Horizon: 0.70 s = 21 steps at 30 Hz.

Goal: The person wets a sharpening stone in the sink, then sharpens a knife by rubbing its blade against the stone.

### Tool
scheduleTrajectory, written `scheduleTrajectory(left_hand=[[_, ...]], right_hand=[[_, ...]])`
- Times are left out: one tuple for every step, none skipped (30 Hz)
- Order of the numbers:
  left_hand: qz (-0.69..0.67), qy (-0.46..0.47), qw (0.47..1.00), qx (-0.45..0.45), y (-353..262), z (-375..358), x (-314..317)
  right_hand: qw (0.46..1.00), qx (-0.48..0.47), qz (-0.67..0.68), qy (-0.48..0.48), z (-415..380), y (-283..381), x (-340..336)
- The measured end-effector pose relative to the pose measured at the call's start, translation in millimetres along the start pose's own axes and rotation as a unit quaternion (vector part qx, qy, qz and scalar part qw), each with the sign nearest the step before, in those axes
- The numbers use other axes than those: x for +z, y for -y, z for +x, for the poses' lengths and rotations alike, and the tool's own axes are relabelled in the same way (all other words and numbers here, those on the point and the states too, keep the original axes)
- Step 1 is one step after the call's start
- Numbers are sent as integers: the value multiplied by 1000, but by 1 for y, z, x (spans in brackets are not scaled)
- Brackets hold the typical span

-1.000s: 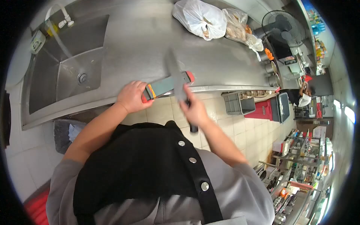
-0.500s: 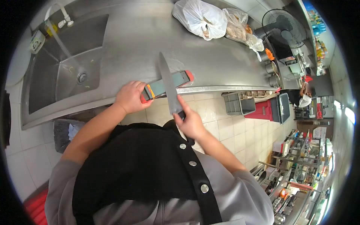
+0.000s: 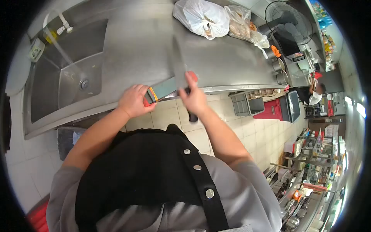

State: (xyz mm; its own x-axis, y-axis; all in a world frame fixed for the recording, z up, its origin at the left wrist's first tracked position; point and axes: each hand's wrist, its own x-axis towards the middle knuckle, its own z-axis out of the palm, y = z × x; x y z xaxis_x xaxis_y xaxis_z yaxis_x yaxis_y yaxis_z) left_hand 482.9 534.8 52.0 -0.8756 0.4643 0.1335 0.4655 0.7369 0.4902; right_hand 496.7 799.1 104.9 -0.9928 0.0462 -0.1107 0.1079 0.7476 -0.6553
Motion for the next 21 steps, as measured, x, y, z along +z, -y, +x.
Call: scheduleTrajectory(left_hand=[[1, -1, 1000, -2, -1, 0, 0], [2, -1, 1000, -6, -1, -1, 1], [1, -2, 1000, -10, -1, -1, 1], [1, -1, 1000, -5, -1, -1, 0], [-3, -4, 1000, -5, 0, -2, 0], [-2, -6, 1000, -1, 0, -1, -1], [5, -21, 1000, -2, 2, 1, -1], [11, -30, 999, 0, 1, 1, 2], [19, -35, 999, 6, 0, -3, 4], [20, -22, 1000, 4, 0, -4, 5], [22, -14, 1000, 0, 0, -2, 5], [22, -7, 1000, -6, 0, -1, 4], [24, -7, 1000, -4, 0, 0, 3], [25, -7, 1000, -2, 1, 0, 3], [24, -6, 1000, -3, 2, -1, 4], [18, -3, 1000, -5, 1, -2, 3], [11, 0, 1000, -7, -1, -2, 0], [5, 1, 1000, -11, -2, -2, -1], [8, -6, 1000, -12, 0, -3, 2], [15, -12, 1000, -8, 2, -2, 5], [24, -16, 1000, 2, 3, -2, 5]], right_hand=[[998, 62, -15, -7, 18, 10, -6], [998, 57, -12, -22, 16, 9, -5], [998, 53, -9, -37, 13, 4, -4], [998, 49, -8, -50, 7, -3, -2], [990, -132, 33, -29, -40, -48, 16], [991, -135, -12, 22, -70, -44, 12], [984, -171, 30, 34, -87, -43, 15], [991, -103, 48, 69, -82, -36, 7], [992, -29, 69, 100, -75, -27, -2], [994, 16, 53, 98, -58, -16, -8], [993, 57, 35, 96, -31, -5, -18], [990, 97, 15, 96, -18, 1, -23], [993, 64, 33, 96, -24, -4, -26], [994, 31, 50, 96, -39, -16, -31], [993, -1, 66, 99, -58, -27, -37], [990, 2, 58, 125, -88, -29, -51], [987, 4, 50, 152, -122, -26, -71], [983, 16, 58, 171, -154, -17, -92], [979, 27, 68, 189, -170, -8, -109], [978, 26, 59, 197, -167, -7, -115], [978, 27, 54, 200, -168, -7, -117]])
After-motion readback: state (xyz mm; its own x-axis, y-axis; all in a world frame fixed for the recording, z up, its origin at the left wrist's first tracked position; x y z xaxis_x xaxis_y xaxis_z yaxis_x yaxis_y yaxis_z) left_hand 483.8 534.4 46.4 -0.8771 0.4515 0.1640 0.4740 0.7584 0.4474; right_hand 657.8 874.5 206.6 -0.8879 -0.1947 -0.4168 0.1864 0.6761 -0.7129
